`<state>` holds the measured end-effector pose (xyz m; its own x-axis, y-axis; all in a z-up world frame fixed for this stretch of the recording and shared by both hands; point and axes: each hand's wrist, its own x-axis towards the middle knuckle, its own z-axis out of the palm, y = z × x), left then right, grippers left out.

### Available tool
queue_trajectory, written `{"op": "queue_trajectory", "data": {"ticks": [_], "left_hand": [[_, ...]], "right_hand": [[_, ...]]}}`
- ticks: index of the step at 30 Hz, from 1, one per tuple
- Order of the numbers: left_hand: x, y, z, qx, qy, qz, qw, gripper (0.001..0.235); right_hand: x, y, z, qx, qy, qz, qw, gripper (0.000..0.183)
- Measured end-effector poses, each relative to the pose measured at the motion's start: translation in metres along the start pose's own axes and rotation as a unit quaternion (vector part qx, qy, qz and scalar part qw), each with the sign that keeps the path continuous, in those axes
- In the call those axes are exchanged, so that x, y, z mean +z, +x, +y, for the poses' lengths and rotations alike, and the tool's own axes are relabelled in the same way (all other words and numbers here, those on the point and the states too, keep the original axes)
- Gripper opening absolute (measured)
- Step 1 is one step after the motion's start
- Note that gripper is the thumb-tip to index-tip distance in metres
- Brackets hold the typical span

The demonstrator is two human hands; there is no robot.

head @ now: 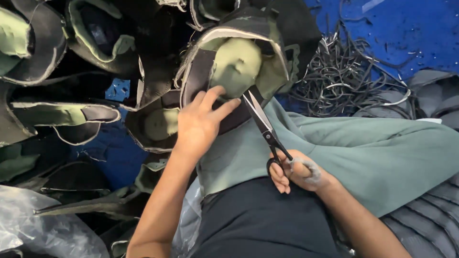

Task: The person trims excess material and lining from shoe upper components using scissors.

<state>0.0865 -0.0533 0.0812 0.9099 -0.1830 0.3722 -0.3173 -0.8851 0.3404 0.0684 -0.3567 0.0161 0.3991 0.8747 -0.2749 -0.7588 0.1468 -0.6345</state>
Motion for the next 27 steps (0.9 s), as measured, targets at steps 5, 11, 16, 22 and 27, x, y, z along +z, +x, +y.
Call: {"op": "queue_trajectory", "data": {"ticks": [5,11,16,22,27], "left_hand": [[0.034,-0.004,-0.009,-0.034,-0.144,0.116,0.982,0.028],[0.046,-0.019,-0.012,-0.271,-0.355,0.14,0.883,0.014],[0.045,-0.019,-0.012,-0.21,-0.32,0.147,0.912,0.012],[0.05,-0.026,-0.017,-0.239,-0.521,0.262,0.777,0.003],[0.054,-0.026,-0.016,-0.23,-0.495,0.29,0.786,0.005]], "right_hand": [[0.001,0.004,-0.003,0.027,0.043,-0.022,0.998,0.071],[-0.001,0.012,0.001,0.045,0.037,-0.04,0.997,0.073],[-0.019,0.021,0.012,0.062,0.03,-0.009,0.998,0.072],[-0.013,0.02,0.005,0.08,-0.004,-0.049,0.996,0.073],[0.0,0.044,-0.013,0.081,0.03,-0.038,0.996,0.073]]}}
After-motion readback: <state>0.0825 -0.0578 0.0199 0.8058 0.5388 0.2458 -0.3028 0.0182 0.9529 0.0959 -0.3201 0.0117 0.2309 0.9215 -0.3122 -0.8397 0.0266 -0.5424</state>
